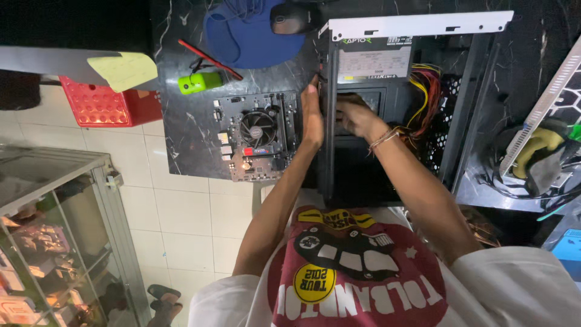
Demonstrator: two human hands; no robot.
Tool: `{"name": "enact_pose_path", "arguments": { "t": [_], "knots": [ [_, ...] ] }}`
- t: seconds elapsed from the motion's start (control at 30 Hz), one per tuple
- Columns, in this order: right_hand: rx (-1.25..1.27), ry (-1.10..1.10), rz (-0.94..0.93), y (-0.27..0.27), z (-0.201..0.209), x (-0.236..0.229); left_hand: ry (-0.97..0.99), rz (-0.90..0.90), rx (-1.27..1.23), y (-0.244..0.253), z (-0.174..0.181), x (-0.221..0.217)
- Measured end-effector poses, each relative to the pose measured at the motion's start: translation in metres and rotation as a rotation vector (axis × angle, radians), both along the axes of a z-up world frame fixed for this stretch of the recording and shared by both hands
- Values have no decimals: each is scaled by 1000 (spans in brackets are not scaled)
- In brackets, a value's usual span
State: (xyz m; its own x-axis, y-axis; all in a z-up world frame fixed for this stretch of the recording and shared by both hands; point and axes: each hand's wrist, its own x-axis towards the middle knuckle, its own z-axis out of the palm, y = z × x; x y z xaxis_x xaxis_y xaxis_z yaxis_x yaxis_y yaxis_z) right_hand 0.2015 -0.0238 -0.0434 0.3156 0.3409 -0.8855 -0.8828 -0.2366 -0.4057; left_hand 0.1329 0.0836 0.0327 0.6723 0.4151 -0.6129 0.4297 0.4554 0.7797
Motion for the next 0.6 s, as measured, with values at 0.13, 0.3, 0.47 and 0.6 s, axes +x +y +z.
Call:
{"name": "enact_pose_path", "arguments": {
  "t": [0.13,0.3,0.47,0.6],
  "knots": [
    [11,51,104,-1,4,12,-13,-5,27,6,-5,6],
    [14,-15,83,1,16,22,8,52,1,6,0,15],
    [21,-33,-98,13,13,14,61,105,-56,5,6,27],
    [-135,-109,-156,17,26,16,93,144,7,3,5,27]
  ]
}}
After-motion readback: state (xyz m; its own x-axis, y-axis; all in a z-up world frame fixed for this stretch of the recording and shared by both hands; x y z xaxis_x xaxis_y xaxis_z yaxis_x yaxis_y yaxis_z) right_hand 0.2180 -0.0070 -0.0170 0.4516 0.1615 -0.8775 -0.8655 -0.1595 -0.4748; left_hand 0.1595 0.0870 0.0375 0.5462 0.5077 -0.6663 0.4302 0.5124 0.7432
